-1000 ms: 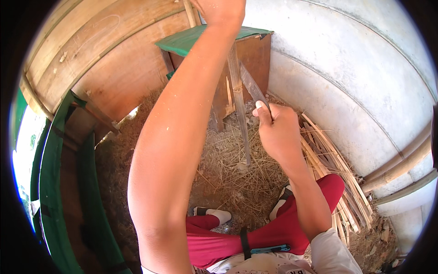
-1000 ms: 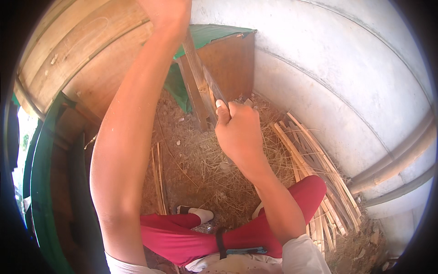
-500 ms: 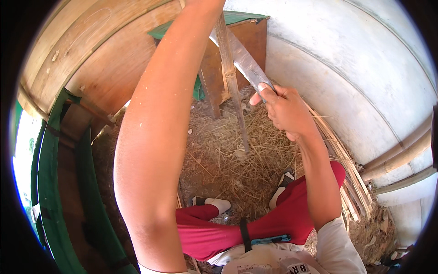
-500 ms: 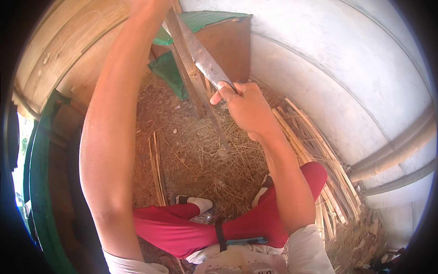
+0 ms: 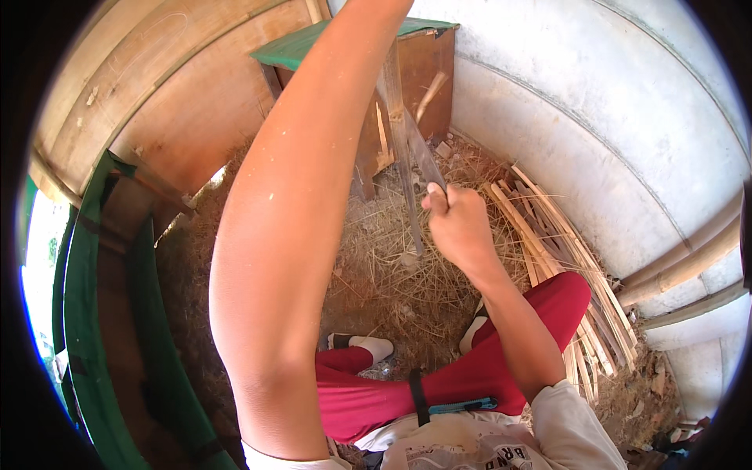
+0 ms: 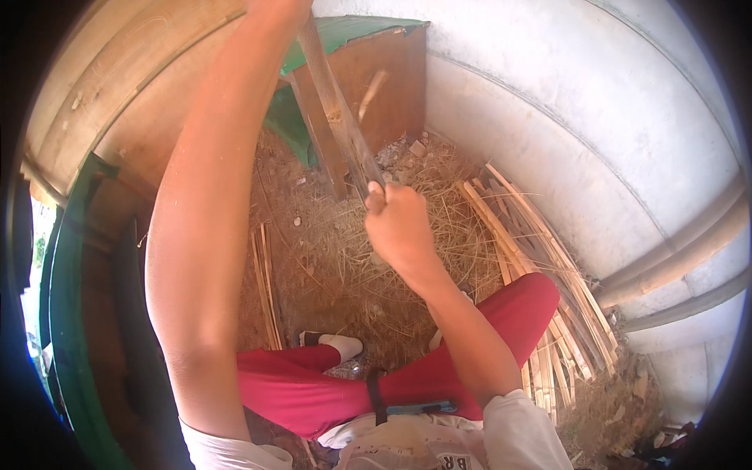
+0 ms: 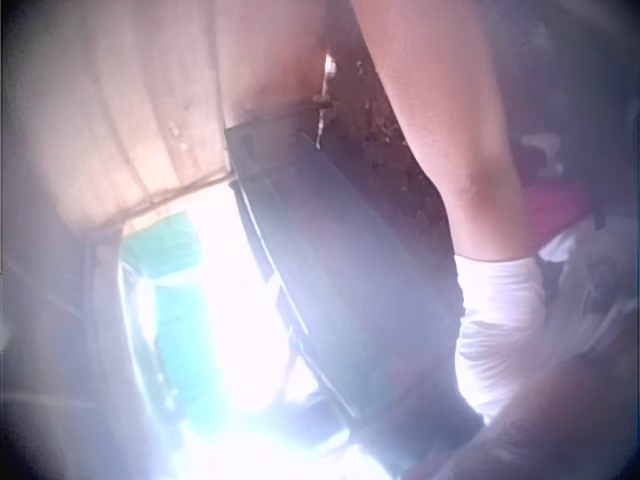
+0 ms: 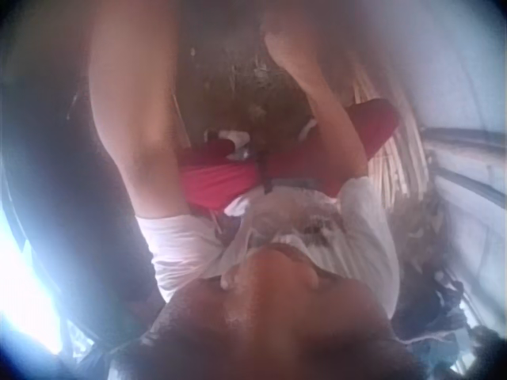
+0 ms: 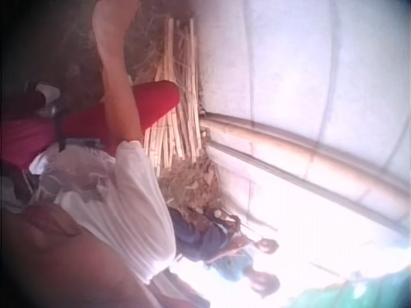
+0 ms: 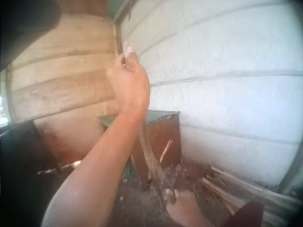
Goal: The person sits on the ground and uses a utility knife to shave a long bamboo strip, removing thin layers along its length. The person then uses a metal file to smooth the strip's surface.
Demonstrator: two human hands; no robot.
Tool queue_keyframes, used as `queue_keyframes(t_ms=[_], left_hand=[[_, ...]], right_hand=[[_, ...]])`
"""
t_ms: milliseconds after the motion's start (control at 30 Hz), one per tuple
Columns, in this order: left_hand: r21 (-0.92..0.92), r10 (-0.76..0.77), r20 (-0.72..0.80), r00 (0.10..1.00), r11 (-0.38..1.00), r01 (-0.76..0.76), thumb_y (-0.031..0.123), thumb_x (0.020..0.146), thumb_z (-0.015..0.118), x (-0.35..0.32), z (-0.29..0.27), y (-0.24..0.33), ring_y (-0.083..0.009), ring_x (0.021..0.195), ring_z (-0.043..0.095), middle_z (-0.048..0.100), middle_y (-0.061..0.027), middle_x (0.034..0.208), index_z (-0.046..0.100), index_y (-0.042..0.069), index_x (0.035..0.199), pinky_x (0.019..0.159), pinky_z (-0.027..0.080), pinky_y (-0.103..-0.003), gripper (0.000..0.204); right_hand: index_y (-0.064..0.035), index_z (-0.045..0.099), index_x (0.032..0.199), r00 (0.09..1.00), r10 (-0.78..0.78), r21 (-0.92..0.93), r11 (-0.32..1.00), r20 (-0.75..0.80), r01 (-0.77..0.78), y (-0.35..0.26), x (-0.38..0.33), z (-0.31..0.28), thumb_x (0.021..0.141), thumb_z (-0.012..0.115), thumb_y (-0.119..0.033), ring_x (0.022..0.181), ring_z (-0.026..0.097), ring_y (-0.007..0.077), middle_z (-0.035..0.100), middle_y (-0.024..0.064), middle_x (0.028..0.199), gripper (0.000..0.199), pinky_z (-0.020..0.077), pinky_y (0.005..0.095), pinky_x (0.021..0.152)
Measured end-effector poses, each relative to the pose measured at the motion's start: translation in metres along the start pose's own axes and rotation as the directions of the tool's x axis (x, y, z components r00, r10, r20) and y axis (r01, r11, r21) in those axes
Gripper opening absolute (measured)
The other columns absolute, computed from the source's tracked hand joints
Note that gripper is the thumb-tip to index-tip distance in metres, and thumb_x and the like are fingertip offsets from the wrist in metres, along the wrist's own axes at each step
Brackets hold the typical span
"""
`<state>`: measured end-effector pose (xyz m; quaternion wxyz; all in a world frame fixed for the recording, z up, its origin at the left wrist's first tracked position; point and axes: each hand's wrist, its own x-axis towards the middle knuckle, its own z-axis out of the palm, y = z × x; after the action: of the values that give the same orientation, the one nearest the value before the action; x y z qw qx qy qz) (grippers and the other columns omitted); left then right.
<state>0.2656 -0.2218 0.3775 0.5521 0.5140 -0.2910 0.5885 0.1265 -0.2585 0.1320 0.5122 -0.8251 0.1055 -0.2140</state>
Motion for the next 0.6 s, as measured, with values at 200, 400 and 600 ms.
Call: queue_keyframes(t_ms=[200, 400, 600], left_hand=[[0.077, -0.028, 0.015, 1.000, 0.997, 0.027, 0.026, 0.102, 0.053, 0.002, 0.002, -0.003, -0.0427, 0.074, 0.065, 0.065, -0.0329, 0.081, 0.067, -0.013, 0.097, 0.071, 0.049, -0.048, 0.042], [0.054, -0.049, 0.006, 0.999, 0.997, 0.049, 0.026, 0.102, 0.052, -0.003, 0.006, 0.009, -0.0439, 0.075, 0.066, 0.066, -0.0327, 0.082, 0.067, -0.013, 0.096, 0.072, 0.049, -0.048, 0.043], [0.054, -0.034, 0.054, 0.998, 0.998, 0.031, 0.026, 0.102, 0.051, -0.001, -0.008, 0.002, -0.0425, 0.078, 0.066, 0.068, -0.0310, 0.084, 0.068, -0.012, 0.094, 0.075, 0.049, -0.047, 0.042]], right_hand=[[0.0062, 0.070, 0.081, 0.999, 0.028, 0.075, 0.997, 0.036, -0.031, -0.047, 0.005, -0.036, 0.101, 0.054, -0.023, 0.051, 0.060, 0.0249, 0.062, 0.0187, 0.060, 0.039, 0.0457, 0.0406, 0.055], [0.0054, 0.072, 0.088, 0.999, 0.030, 0.084, 0.996, 0.013, -0.031, 0.056, -0.016, 0.024, 0.103, 0.054, -0.024, 0.055, 0.063, 0.0293, 0.060, 0.0162, 0.058, 0.037, 0.0470, 0.0426, 0.057], [0.0040, 0.071, 0.087, 0.980, 0.190, 0.246, 0.948, 0.067, -0.201, 0.018, -0.028, 0.011, 0.104, 0.054, -0.025, 0.047, 0.047, 0.0150, 0.050, 0.0073, 0.052, 0.038, 0.0381, 0.0360, 0.050]])
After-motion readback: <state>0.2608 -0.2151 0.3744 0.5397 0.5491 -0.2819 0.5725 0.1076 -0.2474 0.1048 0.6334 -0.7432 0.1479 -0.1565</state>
